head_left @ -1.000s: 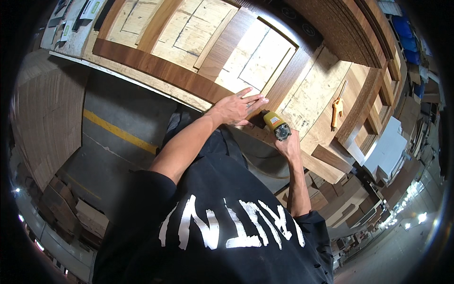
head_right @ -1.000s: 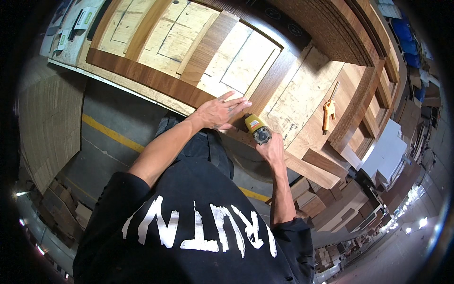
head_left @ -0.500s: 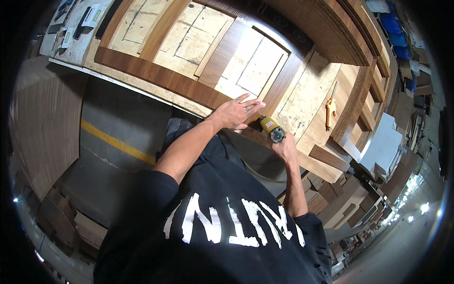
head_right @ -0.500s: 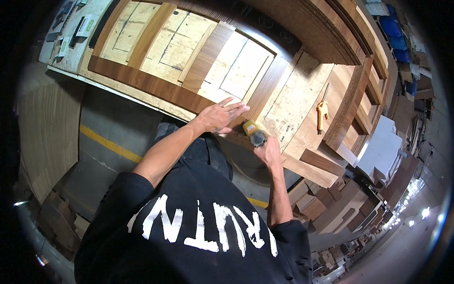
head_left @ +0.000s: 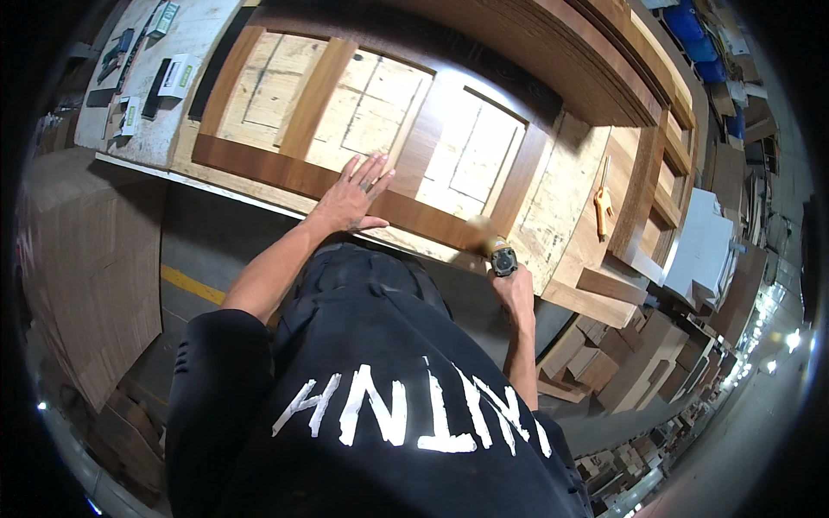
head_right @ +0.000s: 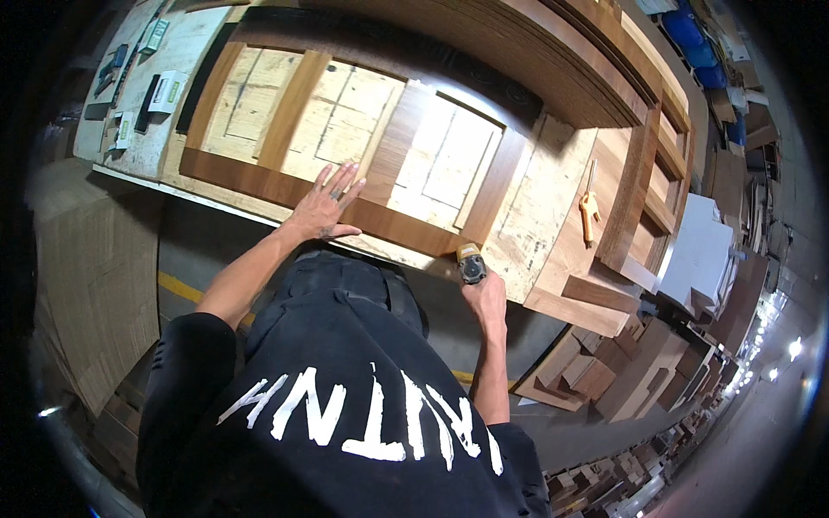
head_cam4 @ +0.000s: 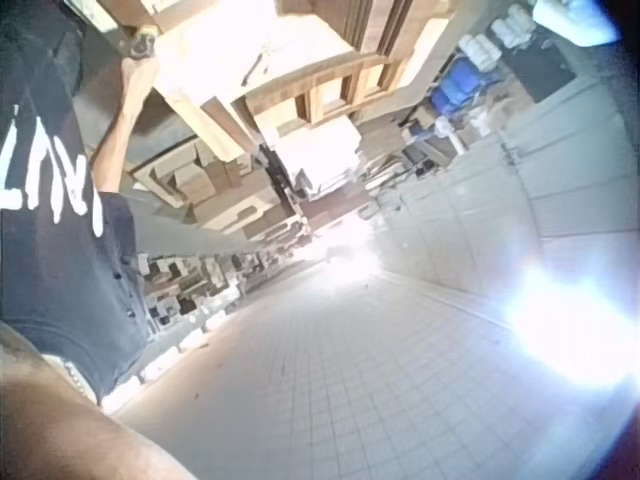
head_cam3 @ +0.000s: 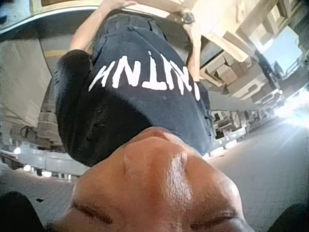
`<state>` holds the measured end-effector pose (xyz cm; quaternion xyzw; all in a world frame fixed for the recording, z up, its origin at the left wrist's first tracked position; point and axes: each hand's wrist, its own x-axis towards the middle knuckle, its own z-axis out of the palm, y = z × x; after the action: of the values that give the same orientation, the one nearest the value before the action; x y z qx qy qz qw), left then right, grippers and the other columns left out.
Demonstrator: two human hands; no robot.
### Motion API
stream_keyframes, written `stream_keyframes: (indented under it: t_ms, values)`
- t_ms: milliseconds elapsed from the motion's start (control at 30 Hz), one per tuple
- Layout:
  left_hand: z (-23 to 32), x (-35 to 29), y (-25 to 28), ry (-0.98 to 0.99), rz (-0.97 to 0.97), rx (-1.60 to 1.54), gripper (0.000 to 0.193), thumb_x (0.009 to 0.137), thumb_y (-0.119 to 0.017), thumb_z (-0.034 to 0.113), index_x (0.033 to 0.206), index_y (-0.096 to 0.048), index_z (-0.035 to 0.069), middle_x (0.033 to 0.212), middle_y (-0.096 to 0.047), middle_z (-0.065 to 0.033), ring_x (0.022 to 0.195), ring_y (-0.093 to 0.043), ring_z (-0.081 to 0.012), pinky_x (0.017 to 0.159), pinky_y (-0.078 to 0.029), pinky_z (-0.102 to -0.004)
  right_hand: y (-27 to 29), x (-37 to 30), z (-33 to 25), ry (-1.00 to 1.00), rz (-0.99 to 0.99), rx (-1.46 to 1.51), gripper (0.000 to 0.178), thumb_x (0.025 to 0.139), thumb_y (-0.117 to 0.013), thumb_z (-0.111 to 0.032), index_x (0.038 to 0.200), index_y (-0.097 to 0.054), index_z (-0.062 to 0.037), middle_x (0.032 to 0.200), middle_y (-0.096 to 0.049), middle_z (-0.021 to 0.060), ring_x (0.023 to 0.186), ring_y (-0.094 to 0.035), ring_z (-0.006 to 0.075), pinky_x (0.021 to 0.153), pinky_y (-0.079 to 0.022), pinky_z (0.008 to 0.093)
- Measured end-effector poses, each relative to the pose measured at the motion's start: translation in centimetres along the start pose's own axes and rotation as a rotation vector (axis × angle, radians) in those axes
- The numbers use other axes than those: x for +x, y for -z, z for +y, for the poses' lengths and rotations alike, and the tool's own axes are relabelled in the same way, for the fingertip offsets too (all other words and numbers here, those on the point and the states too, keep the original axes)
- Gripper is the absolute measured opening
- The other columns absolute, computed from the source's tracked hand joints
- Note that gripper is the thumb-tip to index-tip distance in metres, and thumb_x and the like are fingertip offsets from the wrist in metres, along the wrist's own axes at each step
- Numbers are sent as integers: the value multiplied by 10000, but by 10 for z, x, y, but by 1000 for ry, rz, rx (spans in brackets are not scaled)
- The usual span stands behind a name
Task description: The person assembles a wooden frame by placing thin wooden strips into a larger curved wooden structure on a workbench. They use a nail gun to secure the strips in place, repeating the process for multiple sections of the frame.
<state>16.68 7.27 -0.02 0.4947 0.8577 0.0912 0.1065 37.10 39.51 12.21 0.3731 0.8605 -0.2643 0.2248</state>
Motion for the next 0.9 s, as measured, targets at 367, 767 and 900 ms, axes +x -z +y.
stream_keyframes:
  t_ms: [367, 767, 900]
  values:
    - [-19, -4, 8, -107, 68, -78, 980, 922, -497, 738, 1638, -249, 115, 1658, -257, -250, 1561, -190, -380, 1271, -118, -516, -56, 34, -129, 126, -5, 41, 356, 794, -707, -231, 911, -727, 104, 873, -679, 368, 900, -705, 483, 783, -557, 505]
    - [-27, -1, 2, -233, 57, -12, 937, 882, -643, 643, 1621, -298, 181, 1697, -232, -111, 1567, -194, -323, 1268, -129, -556, -58, 38, -142, 147, -96, 148, 389, 766, -791, -245, 973, -729, 79, 898, -725, 306, 884, -738, 408, 791, -564, 449]
    - [-27, 1, 0, -224, 69, -43, 905, 901, -619, 646, 1604, -332, 156, 1695, -260, -68, 1560, -224, -302, 1271, -132, -560, -52, 34, -136, 196, -85, 197, 386, 779, -803, -228, 1025, -725, 59, 909, -733, 280, 908, -735, 418, 785, -565, 446]
